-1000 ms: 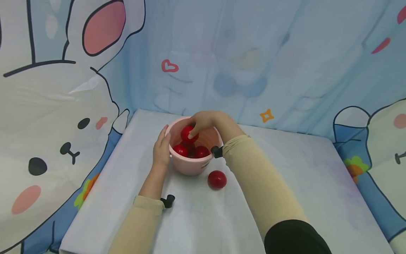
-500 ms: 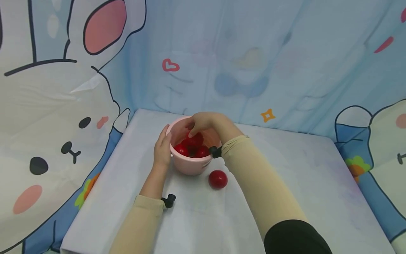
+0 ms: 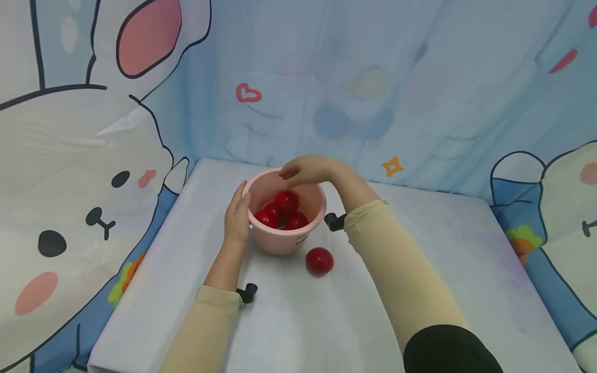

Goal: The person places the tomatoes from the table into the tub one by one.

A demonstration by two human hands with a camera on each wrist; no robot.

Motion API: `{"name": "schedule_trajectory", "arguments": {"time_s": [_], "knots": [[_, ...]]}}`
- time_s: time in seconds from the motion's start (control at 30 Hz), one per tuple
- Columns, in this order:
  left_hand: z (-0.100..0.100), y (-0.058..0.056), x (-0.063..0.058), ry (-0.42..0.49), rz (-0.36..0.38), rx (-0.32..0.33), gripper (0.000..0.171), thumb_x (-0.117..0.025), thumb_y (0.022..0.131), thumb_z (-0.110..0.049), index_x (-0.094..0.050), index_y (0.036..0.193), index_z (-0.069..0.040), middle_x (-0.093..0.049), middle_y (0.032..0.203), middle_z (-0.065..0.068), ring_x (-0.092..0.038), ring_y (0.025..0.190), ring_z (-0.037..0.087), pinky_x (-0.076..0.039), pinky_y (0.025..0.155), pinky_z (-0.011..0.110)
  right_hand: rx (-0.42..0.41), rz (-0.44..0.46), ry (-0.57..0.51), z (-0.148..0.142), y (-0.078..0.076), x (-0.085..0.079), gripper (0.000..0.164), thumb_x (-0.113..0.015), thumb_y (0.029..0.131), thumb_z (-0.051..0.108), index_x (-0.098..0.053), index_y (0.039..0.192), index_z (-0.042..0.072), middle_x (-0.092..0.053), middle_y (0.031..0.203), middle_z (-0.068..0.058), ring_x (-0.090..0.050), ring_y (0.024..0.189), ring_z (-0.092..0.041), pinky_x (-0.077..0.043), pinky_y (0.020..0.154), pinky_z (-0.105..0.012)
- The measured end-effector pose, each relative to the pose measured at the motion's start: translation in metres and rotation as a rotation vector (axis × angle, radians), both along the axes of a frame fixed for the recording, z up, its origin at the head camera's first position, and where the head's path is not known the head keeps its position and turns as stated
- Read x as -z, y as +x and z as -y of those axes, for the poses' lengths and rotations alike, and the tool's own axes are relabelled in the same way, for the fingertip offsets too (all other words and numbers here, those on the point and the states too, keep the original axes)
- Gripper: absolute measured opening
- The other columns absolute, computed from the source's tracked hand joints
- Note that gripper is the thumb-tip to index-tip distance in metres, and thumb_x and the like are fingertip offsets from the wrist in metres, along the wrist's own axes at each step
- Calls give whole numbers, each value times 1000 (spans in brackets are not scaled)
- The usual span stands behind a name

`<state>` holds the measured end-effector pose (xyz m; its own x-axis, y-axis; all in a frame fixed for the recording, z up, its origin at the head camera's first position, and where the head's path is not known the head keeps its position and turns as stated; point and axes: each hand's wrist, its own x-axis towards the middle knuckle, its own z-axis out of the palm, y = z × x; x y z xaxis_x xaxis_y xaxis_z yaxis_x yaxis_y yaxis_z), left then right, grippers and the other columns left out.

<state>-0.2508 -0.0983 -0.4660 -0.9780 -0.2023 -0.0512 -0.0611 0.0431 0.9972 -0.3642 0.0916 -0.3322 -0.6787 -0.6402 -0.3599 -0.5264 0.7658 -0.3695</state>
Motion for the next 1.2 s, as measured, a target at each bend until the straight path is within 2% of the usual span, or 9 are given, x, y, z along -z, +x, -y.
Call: {"name": "schedule_trajectory", "arguments": {"time_s": [0.23,0.3,0.37,0.47,0.63,0.8,0.93,1.07,1.2], "knots": [[-1,0,1,-8,-24,2,47,-30,101,-53,-32,148,-51,-34,156,-22,-28,150,11,-32,119,49,65,-64,-120,-53,15,-16,50,-62,96,40,-55,141,19,-58,141,-3,-54,131,-23,-45,109,-48],[-1,0,0,-6,-26,-3,47,-31,101,-54,-32,148,-52,-35,156,-22,-28,149,11,-33,119,49,93,-97,-119,-70,22,-16,52,-61,95,43,-54,142,20,-57,142,-2,-54,131,-24,-45,108,-49],[0,1,1,-6,-26,-4,47,-31,101,-55,-32,148,-52,-34,156,-22,-28,149,12,-33,118,50,118,-116,-112,-86,30,-9,55,-61,95,46,-52,144,22,-55,144,-2,-53,132,-25,-45,108,-50],[3,2,1,-7,-18,-2,47,-32,100,-55,-32,148,-53,-34,157,-22,-28,149,11,-33,118,50,157,-86,-110,-110,47,14,62,-60,94,53,-49,146,23,-52,148,-1,-50,136,-27,-44,108,-52],[6,1,2,2,-10,-9,47,-35,100,-56,-32,147,-55,-33,156,-23,-27,149,12,-36,116,50,231,21,-145,-133,78,64,73,-62,88,62,-45,149,24,-49,150,0,-45,140,-27,-42,110,-55],[8,0,4,0,-5,-20,47,-35,100,-56,-32,146,-55,-33,156,-24,-27,149,11,-36,117,50,299,83,-209,-135,107,114,74,-67,87,56,-43,150,27,-47,152,1,-41,143,-27,-38,112,-57],[11,0,5,-3,-3,-17,48,-35,100,-56,-32,147,-53,-33,157,-23,-26,150,11,-34,118,50,363,135,-273,-130,127,150,82,-73,81,56,-41,151,27,-44,155,2,-36,147,-26,-35,115,-59],[15,0,6,-13,0,-22,47,-36,100,-55,-33,147,-54,-34,156,-23,-27,149,12,-35,117,51,394,132,-345,-126,138,173,86,-78,78,52,-40,152,27,-43,155,4,-33,148,-23,-31,118,-56],[18,-1,7,-15,-5,-23,47,-36,100,-53,-33,147,-54,-34,157,-22,-27,149,13,-34,117,51,387,110,-386,-121,141,183,86,-79,78,49,-40,152,28,-42,156,6,-33,149,-22,-31,118,-56]]}}
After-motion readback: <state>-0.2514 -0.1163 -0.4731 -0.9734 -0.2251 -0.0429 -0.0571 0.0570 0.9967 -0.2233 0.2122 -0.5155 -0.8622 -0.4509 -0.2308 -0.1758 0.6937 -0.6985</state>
